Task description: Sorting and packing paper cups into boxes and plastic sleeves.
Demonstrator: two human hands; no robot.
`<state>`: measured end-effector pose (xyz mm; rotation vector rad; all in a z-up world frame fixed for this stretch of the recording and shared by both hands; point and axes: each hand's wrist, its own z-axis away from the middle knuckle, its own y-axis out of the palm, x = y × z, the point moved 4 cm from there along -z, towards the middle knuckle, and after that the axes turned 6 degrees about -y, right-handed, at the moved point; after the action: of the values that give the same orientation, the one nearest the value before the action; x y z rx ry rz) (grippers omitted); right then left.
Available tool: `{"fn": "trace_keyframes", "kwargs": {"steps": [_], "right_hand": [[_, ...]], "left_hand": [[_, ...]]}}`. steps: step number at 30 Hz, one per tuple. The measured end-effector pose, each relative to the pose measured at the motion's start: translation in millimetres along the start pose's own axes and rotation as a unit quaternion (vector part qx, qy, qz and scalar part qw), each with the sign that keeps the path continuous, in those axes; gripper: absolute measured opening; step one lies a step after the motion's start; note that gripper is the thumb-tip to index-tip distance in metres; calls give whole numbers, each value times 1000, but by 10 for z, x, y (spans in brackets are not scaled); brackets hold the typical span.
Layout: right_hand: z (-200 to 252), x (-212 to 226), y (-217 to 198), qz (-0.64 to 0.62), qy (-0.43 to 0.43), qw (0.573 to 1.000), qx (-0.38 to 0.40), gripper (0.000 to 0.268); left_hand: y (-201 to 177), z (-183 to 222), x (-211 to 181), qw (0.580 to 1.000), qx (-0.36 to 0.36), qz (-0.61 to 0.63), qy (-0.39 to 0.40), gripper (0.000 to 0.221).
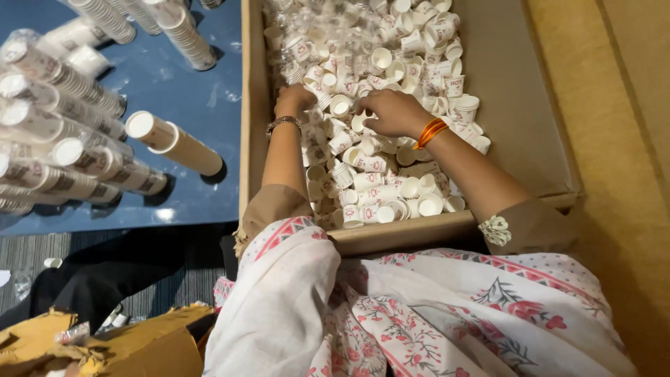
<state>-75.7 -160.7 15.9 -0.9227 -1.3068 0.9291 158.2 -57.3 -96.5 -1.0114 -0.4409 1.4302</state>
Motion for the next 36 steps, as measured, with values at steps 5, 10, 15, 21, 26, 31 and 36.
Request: {"fn": "trace_keyframes", "kwargs": {"steps": [5, 10, 15, 21, 26, 31, 36], "right_hand": [[-41, -140, -11, -10, -8, 1000, -27, 33], [-86, -433, 93, 11, 25, 1000, -10, 32], [-42, -691, 52, 21, -13, 996, -84, 31], [-56, -648, -115, -490, 4, 854, -173, 31], [60, -260, -218, -504, 28, 849, -157, 32], [21, -58, -152, -546, -8, 834, -81, 44], [41, -557, -216, -474, 25, 839, -266, 45]], "left_hand": [[452, -720, 232, 997, -61, 45, -1, 51], [57, -368, 71, 987, -143, 75, -6, 37], [-201, 48, -452, 911, -158, 257, 282, 20], [-319, 943, -440, 764, -3, 425, 485, 20], [-112, 878, -127, 746, 26, 514, 424, 24], [-92, 1002, -155, 747, 32, 510, 426, 22], [-257, 1275, -91, 692, 39, 405, 596, 31]]}}
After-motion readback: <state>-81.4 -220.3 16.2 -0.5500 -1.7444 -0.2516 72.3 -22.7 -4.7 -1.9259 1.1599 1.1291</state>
